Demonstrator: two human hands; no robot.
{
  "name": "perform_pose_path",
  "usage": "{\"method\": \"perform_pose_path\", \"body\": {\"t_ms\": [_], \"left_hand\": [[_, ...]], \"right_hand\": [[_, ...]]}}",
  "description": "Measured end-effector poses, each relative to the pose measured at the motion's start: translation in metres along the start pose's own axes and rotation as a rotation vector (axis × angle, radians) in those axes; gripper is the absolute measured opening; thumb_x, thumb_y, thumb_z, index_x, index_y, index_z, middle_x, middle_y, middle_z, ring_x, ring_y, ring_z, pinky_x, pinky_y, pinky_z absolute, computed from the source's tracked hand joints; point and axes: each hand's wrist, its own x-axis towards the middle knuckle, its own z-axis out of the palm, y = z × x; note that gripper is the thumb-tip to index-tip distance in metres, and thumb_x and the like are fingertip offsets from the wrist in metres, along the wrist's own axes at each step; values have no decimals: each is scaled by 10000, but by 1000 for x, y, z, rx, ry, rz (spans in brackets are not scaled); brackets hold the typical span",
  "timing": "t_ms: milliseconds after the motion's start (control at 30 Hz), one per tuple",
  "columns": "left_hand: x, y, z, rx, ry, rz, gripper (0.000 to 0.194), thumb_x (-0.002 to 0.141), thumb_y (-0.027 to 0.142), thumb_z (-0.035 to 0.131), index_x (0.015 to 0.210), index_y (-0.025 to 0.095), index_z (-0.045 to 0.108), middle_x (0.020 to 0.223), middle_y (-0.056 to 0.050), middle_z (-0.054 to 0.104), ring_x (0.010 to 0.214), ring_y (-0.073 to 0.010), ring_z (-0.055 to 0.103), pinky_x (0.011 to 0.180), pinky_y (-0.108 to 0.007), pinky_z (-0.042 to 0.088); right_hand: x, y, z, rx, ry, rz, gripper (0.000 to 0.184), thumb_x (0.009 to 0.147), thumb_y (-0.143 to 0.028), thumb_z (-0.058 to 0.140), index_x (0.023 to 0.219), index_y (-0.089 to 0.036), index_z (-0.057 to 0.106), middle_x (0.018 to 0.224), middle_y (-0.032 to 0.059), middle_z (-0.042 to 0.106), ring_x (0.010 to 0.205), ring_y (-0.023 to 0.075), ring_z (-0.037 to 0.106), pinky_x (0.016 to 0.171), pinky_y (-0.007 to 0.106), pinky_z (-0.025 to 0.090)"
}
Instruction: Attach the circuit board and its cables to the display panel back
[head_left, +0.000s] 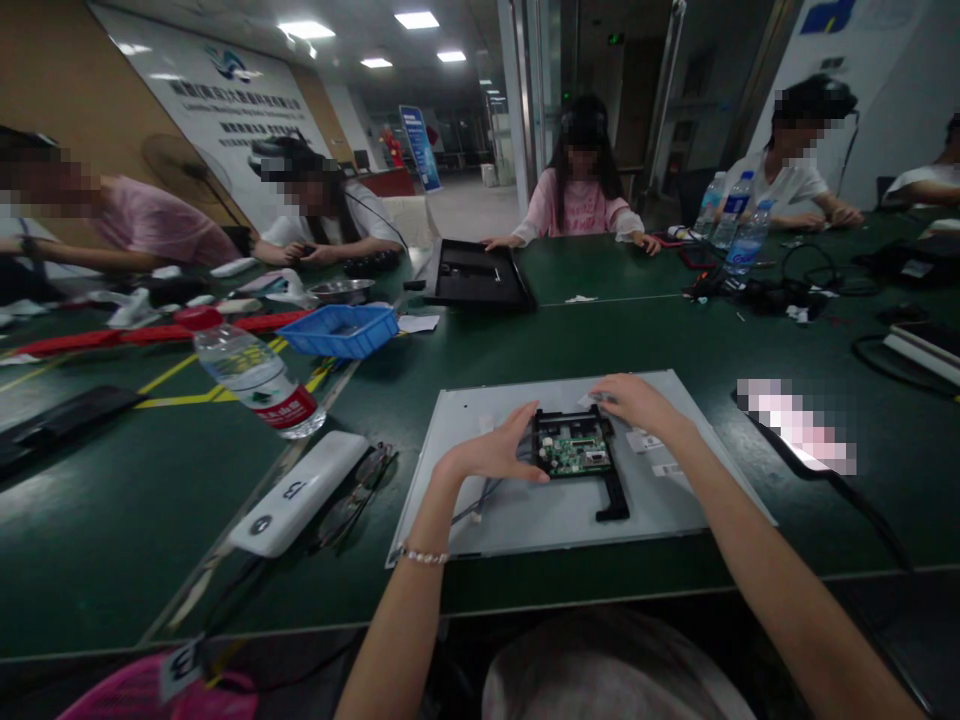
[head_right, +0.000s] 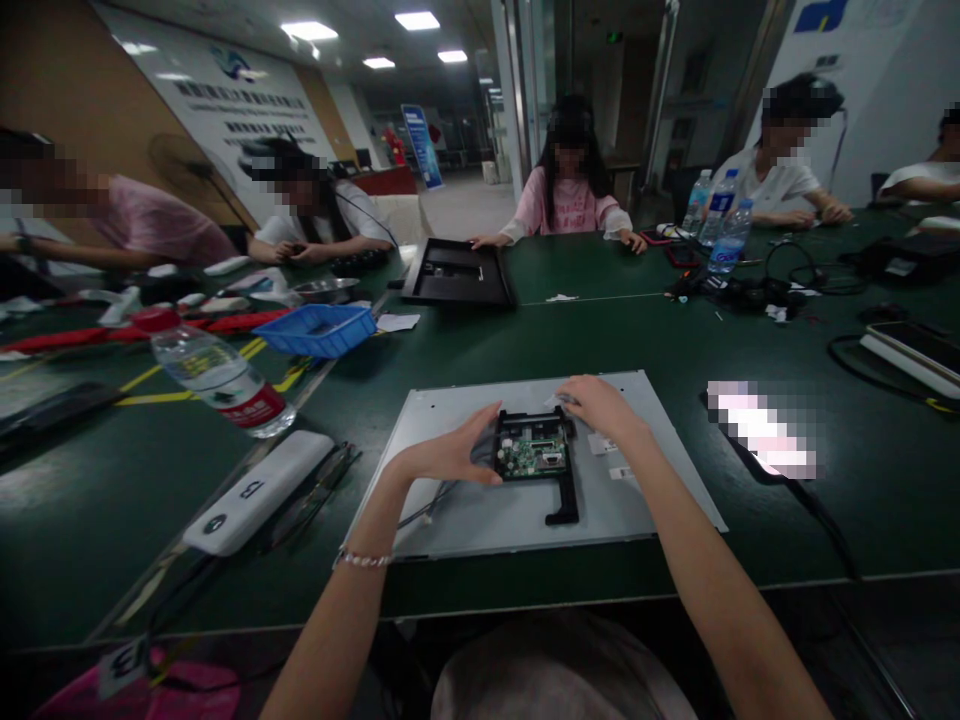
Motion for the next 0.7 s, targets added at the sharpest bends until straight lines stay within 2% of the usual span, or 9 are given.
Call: {"method": "perform_pose_path", "body": {"t_ms": [200, 433, 700], "left_hand": [[1, -2, 4, 1, 25, 13, 1227, 646, 620, 716, 1504, 156, -29, 1564, -203, 27, 1435, -366, 92, 1165, -503, 138], [2, 2, 5, 18, 15, -24, 1232, 641, 636, 712, 1498, 106, 3, 1558, -220, 47, 1435, -347, 122, 1171, -466, 143], [3, 0, 7, 38, 23, -11, 1226, 636, 663, 699, 1499, 121, 18, 1558, -212, 59, 1431, -344, 145, 1163, -465, 151]], "right_hand": [[6, -8, -3, -100, -40, -88, 205, 884, -189, 561, 1038, -182, 698, 1104, 90, 677, 1046, 204, 594, 883, 294, 432], [5, -16, -1, -215, -2, -89, 210, 913, -179, 512, 983, -161, 709, 1042, 105, 689, 1016, 212, 606, 837, 288, 434], [2, 2, 1, -110, 9, -61, 231, 901, -222, 534, 1060, -193, 700, 1113, 78, 686, 1048, 197, 609, 890, 281, 429]]}}
